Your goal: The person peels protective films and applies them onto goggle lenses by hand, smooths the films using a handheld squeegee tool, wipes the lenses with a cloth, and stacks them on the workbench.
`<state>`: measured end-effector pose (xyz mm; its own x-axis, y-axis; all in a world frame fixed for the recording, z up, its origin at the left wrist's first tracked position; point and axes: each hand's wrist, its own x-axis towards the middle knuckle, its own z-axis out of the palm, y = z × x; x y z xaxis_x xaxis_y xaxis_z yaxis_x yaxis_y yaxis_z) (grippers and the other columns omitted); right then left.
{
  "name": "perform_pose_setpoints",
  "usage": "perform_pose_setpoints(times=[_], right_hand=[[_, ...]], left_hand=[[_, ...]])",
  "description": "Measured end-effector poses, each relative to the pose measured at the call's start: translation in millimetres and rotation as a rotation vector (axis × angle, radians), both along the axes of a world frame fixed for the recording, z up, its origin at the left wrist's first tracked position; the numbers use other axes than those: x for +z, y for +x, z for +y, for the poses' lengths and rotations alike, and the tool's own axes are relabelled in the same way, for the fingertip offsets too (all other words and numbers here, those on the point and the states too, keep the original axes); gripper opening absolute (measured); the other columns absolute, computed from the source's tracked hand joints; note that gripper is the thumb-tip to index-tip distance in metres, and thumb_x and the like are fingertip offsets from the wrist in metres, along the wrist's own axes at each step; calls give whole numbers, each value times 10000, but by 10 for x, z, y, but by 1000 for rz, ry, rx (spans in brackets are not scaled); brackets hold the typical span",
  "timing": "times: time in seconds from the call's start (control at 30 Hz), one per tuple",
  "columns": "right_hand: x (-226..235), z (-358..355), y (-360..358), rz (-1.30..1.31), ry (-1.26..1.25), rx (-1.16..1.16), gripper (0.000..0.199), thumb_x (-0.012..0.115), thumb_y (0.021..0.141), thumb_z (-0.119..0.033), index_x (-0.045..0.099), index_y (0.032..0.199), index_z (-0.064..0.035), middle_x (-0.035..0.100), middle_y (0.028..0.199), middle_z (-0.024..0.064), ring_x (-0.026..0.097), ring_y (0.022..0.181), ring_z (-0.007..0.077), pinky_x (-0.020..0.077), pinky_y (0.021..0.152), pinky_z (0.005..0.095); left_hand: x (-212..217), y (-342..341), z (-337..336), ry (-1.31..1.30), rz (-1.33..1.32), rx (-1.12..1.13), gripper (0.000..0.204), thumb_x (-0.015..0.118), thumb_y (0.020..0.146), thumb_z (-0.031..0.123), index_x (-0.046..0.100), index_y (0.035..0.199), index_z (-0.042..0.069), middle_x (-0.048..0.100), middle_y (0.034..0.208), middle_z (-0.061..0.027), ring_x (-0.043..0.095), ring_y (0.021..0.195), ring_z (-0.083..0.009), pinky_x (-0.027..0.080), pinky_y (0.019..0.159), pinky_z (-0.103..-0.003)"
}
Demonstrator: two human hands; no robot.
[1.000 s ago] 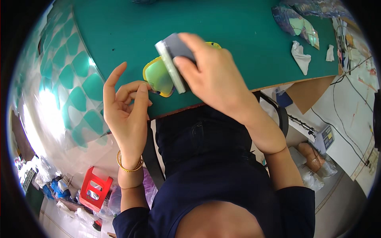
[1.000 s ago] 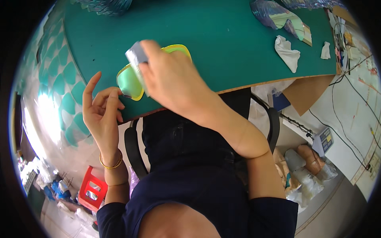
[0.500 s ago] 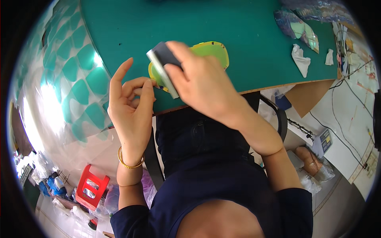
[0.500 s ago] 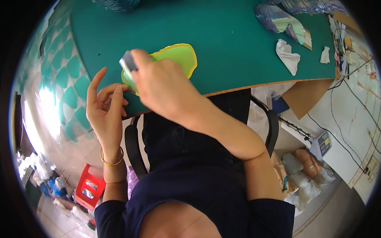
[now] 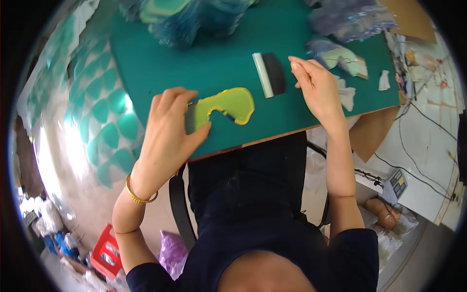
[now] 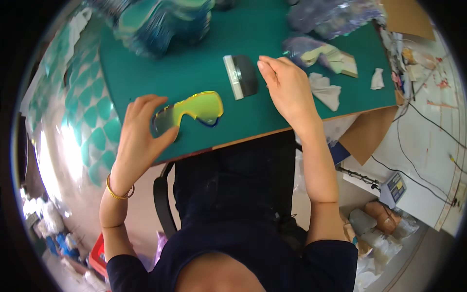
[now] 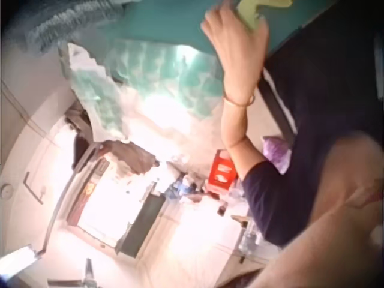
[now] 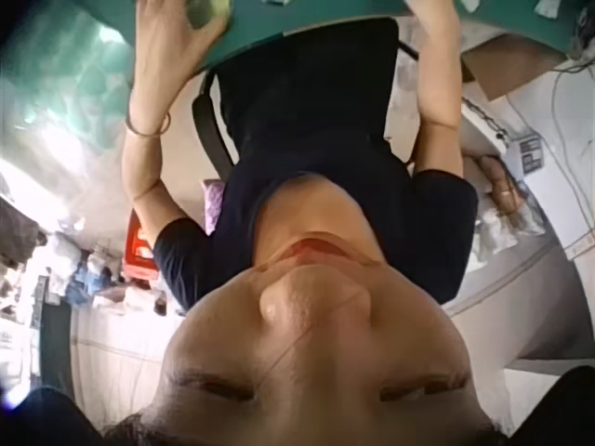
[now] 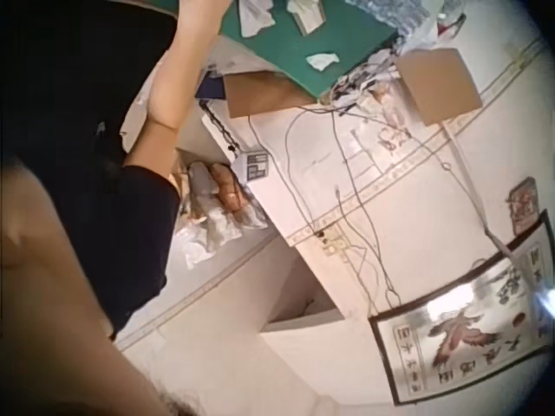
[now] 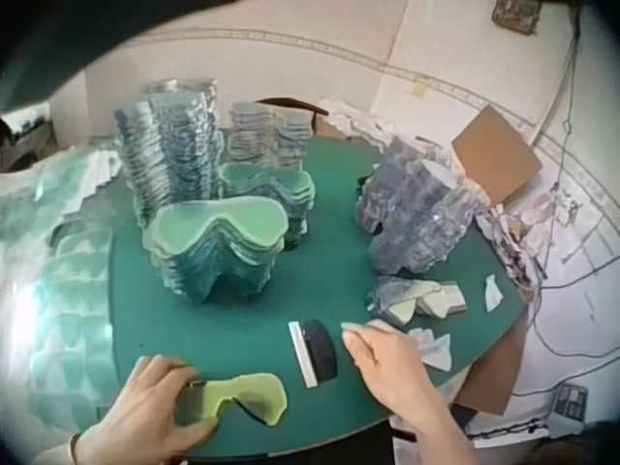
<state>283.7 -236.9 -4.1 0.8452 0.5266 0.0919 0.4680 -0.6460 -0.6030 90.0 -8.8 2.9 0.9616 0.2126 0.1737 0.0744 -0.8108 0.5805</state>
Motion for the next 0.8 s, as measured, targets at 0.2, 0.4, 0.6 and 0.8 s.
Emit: perform_pose_setpoints(times=[0.2,0.4,0.6,0.8], right_hand=[[250,-626,697,-404,-236,-82,282,654,878,-84,695,1157,-65,610,930,110,609,820,260,488,752,365],[285,-773,1077,-342,-373,-71,324,704,816,-60,697,1140,-56,601,912,111,622,856,300,486,765,390],[592,-664,867,-352,-337,-38,226,690,798,-66,736,1015,-108,609,907,112,624,847,296,485,750,379],[637,-43,-88,-265,-160,214,184,680,805,-90,710,986,-76,610,930,104,628,830,297,512,752,377]], left_hand=[[-144,297,-44,44,40,-108,223,626,689,-9,580,904,-44,560,878,-176,540,847,-355,478,788,-423],[355,452,-15,-11,-110,-119,218,639,692,26,581,899,-9,574,875,-161,561,844,-351,478,767,-432],[1059,1070,473,234,-294,11,296,680,732,91,633,1009,-4,624,970,-153,594,861,-302,485,787,-378],[1213,1375,523,270,-157,58,388,719,761,161,646,1092,-28,596,1024,-192,592,942,-342,488,850,-387]])
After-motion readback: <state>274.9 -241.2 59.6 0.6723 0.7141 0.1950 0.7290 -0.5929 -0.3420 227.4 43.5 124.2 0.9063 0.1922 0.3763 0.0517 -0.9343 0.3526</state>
